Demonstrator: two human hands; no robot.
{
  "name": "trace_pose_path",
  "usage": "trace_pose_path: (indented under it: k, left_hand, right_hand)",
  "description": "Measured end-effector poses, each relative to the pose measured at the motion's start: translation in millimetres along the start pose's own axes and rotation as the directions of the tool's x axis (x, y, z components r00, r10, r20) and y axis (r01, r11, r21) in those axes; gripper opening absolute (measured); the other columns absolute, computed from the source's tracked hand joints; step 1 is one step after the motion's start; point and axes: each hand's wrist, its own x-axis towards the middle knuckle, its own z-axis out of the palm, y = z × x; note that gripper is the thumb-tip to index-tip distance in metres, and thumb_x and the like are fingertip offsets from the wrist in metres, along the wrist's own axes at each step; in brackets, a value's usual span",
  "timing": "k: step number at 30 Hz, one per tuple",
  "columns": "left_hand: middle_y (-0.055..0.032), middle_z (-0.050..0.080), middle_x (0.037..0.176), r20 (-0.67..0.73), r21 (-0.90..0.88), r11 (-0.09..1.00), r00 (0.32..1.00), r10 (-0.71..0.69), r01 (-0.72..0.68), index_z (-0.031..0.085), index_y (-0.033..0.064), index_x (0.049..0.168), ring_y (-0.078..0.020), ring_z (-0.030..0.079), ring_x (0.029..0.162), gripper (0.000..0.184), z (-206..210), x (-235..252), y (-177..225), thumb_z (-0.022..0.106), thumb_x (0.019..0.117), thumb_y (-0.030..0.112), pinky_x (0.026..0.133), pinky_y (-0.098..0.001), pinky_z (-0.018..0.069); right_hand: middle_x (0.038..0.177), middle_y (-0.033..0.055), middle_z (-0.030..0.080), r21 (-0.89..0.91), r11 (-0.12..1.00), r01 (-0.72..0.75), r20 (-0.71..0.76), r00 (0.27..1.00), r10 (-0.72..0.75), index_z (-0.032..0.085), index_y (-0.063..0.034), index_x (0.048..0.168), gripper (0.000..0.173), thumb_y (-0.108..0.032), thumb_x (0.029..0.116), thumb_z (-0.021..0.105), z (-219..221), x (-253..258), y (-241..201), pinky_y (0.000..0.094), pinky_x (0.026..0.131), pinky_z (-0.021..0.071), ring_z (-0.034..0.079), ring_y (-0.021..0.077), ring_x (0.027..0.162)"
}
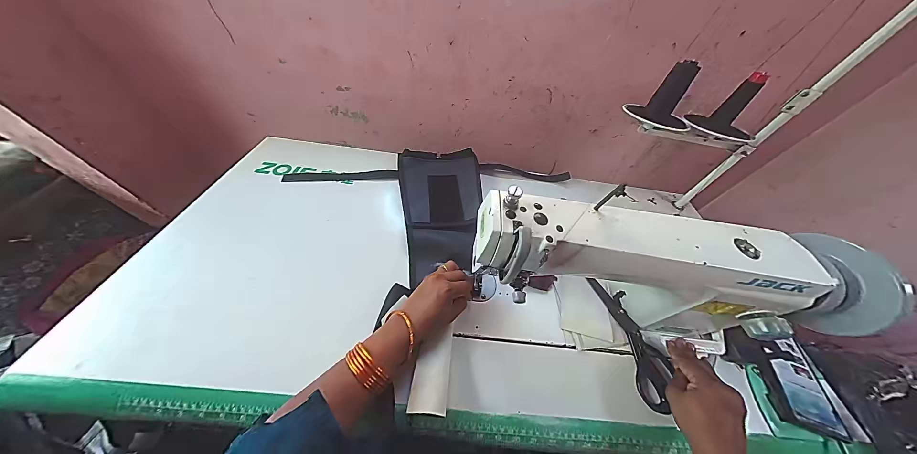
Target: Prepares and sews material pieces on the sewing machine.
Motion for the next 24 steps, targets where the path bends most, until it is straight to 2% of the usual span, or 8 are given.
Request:
trace_pose_path:
  k: [4,8,11,15,17,19,22,24]
  left_hand:
    - [-0.0103,0.077,0.098,-0.007,-0.023,1.0,1.0,0.011,-0.011,0.076,0.0012,0.084,-0.0281,0.071,0.102,0.015,-1.0,-6.4,4.3,0.061,0.084,0.0,0.096,-0.0396,0.0536]
    - [-0.0115,0.077,0.101,0.021,-0.039,0.999,0.999,-0.036,0.037,0.076,0.0006,0.085,-0.0292,0.07,0.102,0.014,-2.8,-5.5,6.3,0.062,0.086,0.0,0.096,-0.0396,0.0525]
    - [-0.012,0.077,0.102,0.021,-0.021,0.997,0.997,-0.074,0.075,0.077,0.0003,0.087,-0.03,0.069,0.103,0.015,-1.6,-1.9,6.0,0.062,0.0884,0.001,0.097,-0.0399,0.0519]
    - [-0.0134,0.075,0.104,0.054,0.01,0.986,0.984,-0.168,0.167,0.076,-0.0006,0.092,-0.0312,0.067,0.107,0.016,-5.1,11.7,5.8,0.062,0.0926,0.006,0.1,-0.0406,0.0488]
    - [-0.0145,0.075,0.105,0.075,0.03,0.978,0.975,-0.208,0.206,0.077,-0.001,0.094,-0.0324,0.066,0.109,0.017,-6.7,17.0,5.3,0.061,0.093,0.006,0.102,-0.0419,0.0476]
    - [-0.0148,0.074,0.105,0.075,0.046,0.975,0.972,-0.221,0.218,0.076,-0.0012,0.094,-0.0326,0.065,0.109,0.019,-5.3,19.2,4.9,0.059,0.0937,0.007,0.102,-0.0423,0.0474]
    - [-0.0165,0.073,0.105,0.035,0.086,0.963,0.965,-0.261,0.257,0.076,-0.0013,0.097,-0.0345,0.065,0.11,0.019,-3.1,20.6,7.6,0.059,0.0946,0.009,0.1,-0.0438,0.0489]
    - [-0.0199,0.07,0.11,0.037,0.148,0.926,0.933,-0.357,0.349,0.073,-0.0029,0.103,-0.0374,0.062,0.114,0.023,-4.1,25.2,13.2,0.057,0.0976,0.013,0.1,-0.0462,0.0495]
  right_hand:
    - [0.125,0.0358,0.065,-0.019,1.0,-0.013,-0.003,1.0,0.013,0.071,0.0151,0.113,0.036,0.018,0.0845,0.049,-0.8,0.0,-2.7,0.0683,0.104,0.0437,0.062,0.0546,0.119]
    - [0.131,0.0396,0.06,-0.004,0.996,0.084,-0.159,0.984,-0.083,0.066,0.0186,0.119,0.037,0.013,0.0879,0.046,-12.7,6.6,-7.0,0.0621,0.108,0.0442,0.057,0.0578,0.125]
    - [0.125,0.0379,0.064,0.086,0.987,0.133,-0.234,0.966,-0.11,0.068,0.0188,0.114,0.032,0.005,0.0921,0.049,-21.1,6.5,-17.9,0.0552,0.107,0.0472,0.061,0.0543,0.122]
    - [0.117,0.0372,0.067,0.201,0.951,0.235,-0.221,0.957,-0.189,0.069,0.0195,0.108,0.029,0.004,0.0921,0.052,-10.2,-12.6,-34.9,0.05,0.105,0.0513,0.065,0.0503,0.117]
    - [0.116,0.0366,0.068,0.227,0.946,0.231,-0.161,0.967,-0.198,0.071,0.0179,0.106,0.027,0.005,0.0903,0.053,-6.3,-19.8,-40.6,0.048,0.102,0.0538,0.068,0.0486,0.113]
    - [0.117,0.0364,0.068,0.169,0.974,0.152,-0.01,0.988,-0.153,0.072,0.0167,0.106,0.027,0.01,0.0878,0.054,-11.6,-22.8,-44.0,0.055,0.098,0.0541,0.068,0.0511,0.111]
    - [0.129,0.038,0.06,-0.024,0.999,-0.037,0.354,0.934,0.043,0.067,0.0144,0.121,0.035,0.011,0.0886,0.055,-28.1,-18.1,-50.2,0.0621,0.107,0.0435,0.056,0.0548,0.124]
    - [0.131,0.0384,0.057,-0.096,0.994,-0.05,0.442,0.893,0.088,0.062,0.0123,0.131,0.047,0.012,0.0849,0.06,-29.7,-11.0,-49.6,0.064,0.106,0.0422,0.053,0.0564,0.125]
